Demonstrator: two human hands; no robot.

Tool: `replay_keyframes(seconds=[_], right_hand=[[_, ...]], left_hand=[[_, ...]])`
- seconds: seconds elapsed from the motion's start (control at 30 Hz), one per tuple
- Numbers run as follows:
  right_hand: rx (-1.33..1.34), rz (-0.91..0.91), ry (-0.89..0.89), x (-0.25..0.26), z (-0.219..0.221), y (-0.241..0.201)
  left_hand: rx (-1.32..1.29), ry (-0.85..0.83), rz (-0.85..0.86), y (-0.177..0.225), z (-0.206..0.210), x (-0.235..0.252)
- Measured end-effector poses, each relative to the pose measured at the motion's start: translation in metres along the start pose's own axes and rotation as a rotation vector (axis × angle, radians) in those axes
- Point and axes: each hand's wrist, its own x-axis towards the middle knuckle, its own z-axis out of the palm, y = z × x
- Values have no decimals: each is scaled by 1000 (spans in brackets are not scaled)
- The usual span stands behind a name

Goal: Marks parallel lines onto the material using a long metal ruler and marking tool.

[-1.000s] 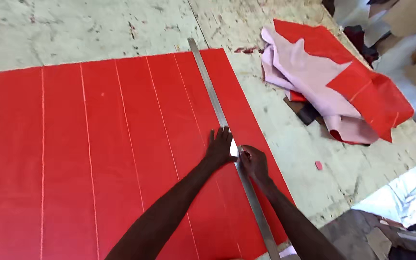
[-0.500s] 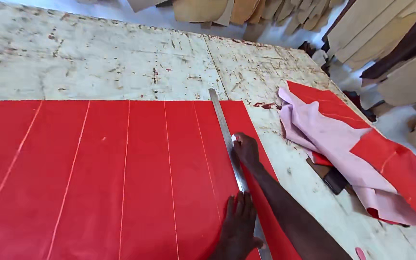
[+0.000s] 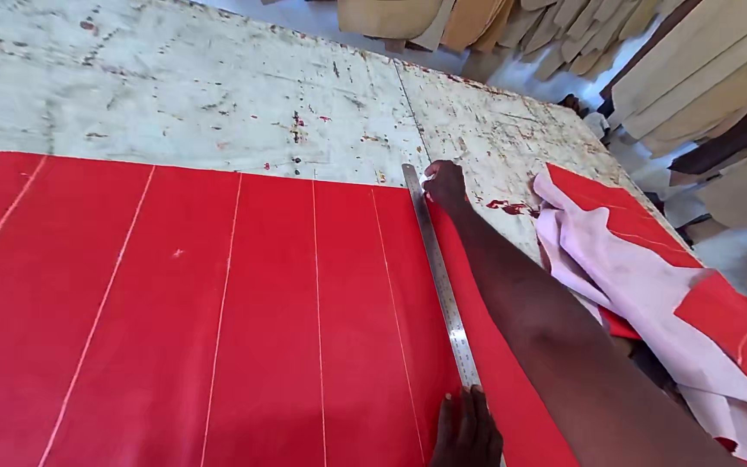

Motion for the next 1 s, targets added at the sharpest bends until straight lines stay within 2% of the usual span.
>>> replay_keyframes(seconds=[0.13, 0.23, 0.3, 0.43, 0.5, 0.67, 0.8, 0.83, 0.9, 1.0], right_hand=[[15, 11, -120, -28, -15, 8], [81, 17, -208, -96, -29, 19], [119, 57, -242, -162, -40, 28], [130, 22, -279, -331, -73, 49], [140, -15, -282, -433, -89, 65], [169, 176, -377, -703, -133, 90], [243, 354, -490, -871, -154, 118], [273, 400, -476, -899, -156, 123], [399, 513, -318, -947, -148, 133], [730, 726, -12, -973, -141, 119]], left_hand=[[3, -29, -8, 1, -1, 2], [-90, -179, -46, 2, -10, 4], [-94, -178, -41, -1, -5, 3], [-48, -36, -12, -6, -1, -2], [-12, -40, -5, -6, 0, -2], [63, -63, 5, -7, 3, 0], [138, -105, -14, -3, -4, 3], [160, -112, -16, -2, -5, 4], [197, -130, -22, 2, -7, 5], [148, -56, -32, 18, -3, -5]])
